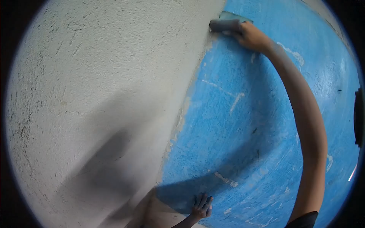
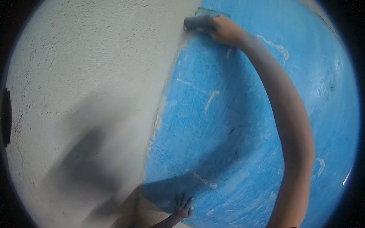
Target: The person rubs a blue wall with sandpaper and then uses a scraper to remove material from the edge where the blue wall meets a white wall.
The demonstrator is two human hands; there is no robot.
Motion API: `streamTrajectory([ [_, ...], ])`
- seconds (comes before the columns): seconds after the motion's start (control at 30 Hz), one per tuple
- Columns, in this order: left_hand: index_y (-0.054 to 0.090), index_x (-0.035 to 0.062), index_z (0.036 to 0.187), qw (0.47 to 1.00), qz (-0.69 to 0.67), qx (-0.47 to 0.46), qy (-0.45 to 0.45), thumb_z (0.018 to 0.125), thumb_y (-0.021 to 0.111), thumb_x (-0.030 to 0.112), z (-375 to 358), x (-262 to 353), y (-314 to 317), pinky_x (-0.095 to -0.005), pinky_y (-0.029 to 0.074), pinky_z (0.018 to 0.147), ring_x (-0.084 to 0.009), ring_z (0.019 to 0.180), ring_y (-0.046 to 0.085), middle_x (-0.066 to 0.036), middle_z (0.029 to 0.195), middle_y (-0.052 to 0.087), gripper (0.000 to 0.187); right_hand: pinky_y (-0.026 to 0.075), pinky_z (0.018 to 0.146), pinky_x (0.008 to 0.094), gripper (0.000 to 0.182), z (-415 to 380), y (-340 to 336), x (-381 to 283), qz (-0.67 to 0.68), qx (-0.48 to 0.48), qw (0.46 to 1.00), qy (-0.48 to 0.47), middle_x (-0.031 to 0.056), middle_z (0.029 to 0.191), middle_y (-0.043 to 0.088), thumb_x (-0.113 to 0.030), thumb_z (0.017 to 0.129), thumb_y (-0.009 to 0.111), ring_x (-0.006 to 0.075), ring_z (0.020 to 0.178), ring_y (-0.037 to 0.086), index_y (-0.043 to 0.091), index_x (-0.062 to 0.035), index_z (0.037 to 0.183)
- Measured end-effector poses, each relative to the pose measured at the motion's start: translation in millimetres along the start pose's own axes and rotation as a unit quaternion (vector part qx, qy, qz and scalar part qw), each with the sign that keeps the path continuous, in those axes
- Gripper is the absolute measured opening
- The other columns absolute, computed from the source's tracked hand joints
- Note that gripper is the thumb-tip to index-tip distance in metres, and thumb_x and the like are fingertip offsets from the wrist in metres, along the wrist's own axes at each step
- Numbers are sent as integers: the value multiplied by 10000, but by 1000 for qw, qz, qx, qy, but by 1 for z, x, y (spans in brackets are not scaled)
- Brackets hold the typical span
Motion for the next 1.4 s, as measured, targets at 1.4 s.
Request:
streamTrajectory([
  [1.4,564,147,1223,1000,4,-7,6,830,442,257,5,-1,-4,-620,271,947,-422,1114,489,-194,1209,536,426,488,783,398,287,-66,1,-77,47,5,992,-116,203,898,640,-89,762,551,343,896,615,630,-36,1033],
])
Point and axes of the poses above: each hand's wrist, its own z-axis towards the middle knuckle, its own y-axis out of the palm, x = y × z, the point moved 10 cm from there along z, towards the middle knuckle
